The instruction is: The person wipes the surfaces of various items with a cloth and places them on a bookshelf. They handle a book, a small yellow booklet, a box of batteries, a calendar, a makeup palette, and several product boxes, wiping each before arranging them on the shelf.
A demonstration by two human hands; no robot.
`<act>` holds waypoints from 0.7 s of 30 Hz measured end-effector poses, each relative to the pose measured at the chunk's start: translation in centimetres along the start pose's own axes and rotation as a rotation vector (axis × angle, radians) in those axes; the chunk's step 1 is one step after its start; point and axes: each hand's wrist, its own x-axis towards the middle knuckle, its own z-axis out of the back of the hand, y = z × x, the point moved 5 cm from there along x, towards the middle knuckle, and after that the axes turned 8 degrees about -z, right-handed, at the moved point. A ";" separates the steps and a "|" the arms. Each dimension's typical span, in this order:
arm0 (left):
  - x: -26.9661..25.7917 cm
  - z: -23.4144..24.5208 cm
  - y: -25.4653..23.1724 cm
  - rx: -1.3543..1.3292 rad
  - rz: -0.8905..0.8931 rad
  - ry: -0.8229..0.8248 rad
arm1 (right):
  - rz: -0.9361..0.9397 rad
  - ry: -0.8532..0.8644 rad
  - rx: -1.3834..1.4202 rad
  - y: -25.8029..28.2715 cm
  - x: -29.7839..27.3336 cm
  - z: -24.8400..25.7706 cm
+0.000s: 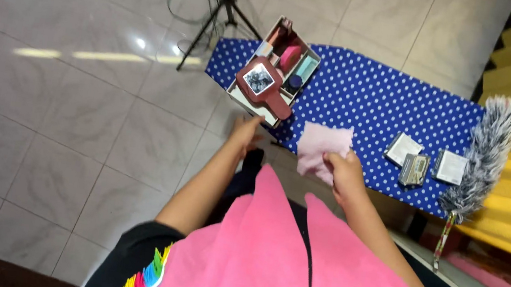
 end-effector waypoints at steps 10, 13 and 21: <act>2.5 1.5 -8.2 0.162 -0.146 -0.053 | 0.004 -0.158 0.156 -2.7 7.1 0.3; 3.7 2.0 -9.2 0.155 -0.320 -0.012 | -0.057 -0.268 0.160 -4.2 7.5 2.5; 3.2 0.8 -15.7 0.485 -0.386 0.059 | -0.141 -0.577 0.182 -6.6 7.1 7.5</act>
